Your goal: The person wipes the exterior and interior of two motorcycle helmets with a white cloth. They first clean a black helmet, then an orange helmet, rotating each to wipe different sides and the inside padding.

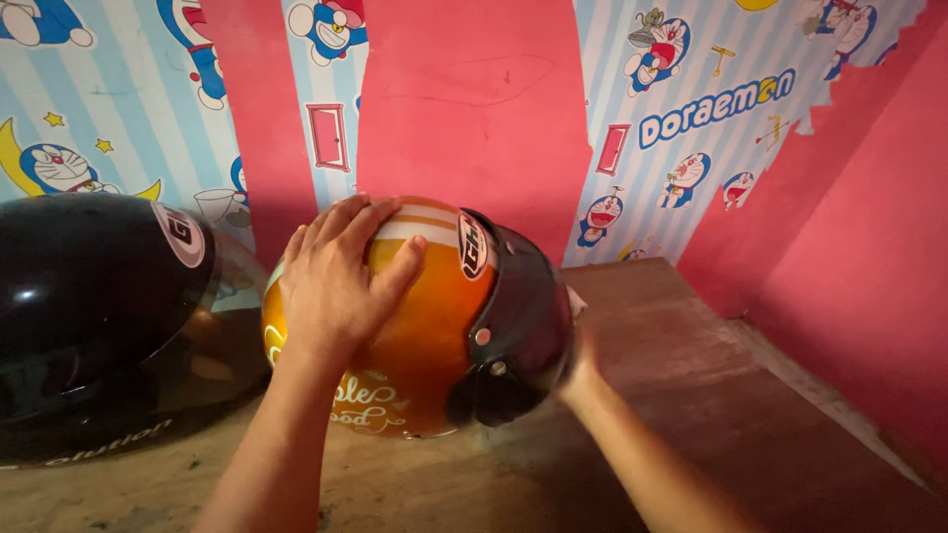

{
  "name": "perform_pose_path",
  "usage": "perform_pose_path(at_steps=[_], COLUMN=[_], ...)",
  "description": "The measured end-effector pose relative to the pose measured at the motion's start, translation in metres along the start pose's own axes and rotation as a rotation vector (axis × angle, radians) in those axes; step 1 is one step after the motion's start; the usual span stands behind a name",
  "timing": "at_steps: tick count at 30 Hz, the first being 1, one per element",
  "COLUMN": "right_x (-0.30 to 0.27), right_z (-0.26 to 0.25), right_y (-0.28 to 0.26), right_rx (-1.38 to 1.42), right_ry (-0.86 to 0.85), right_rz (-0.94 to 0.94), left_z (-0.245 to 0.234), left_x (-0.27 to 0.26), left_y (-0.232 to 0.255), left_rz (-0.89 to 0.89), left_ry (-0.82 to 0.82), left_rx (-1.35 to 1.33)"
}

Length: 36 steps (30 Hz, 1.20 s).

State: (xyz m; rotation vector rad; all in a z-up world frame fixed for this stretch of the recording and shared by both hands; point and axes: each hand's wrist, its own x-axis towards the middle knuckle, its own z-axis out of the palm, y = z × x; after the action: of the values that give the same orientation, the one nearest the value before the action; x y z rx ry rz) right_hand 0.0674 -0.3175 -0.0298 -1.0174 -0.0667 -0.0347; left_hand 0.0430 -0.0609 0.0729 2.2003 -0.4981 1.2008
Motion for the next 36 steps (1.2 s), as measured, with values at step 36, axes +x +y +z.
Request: perform_pose_path(at_steps=[36], right_x=[-0.133], right_z=[0.029], right_y=[-0.021], right_rx=[-0.481], right_ry=[0.044], right_rz=[-0.605], left_z=[0.006], left_x=[-0.003], left_y=[-0.005], left_rz=[0.021], left_ry=[0.014], left_rx=[0.000])
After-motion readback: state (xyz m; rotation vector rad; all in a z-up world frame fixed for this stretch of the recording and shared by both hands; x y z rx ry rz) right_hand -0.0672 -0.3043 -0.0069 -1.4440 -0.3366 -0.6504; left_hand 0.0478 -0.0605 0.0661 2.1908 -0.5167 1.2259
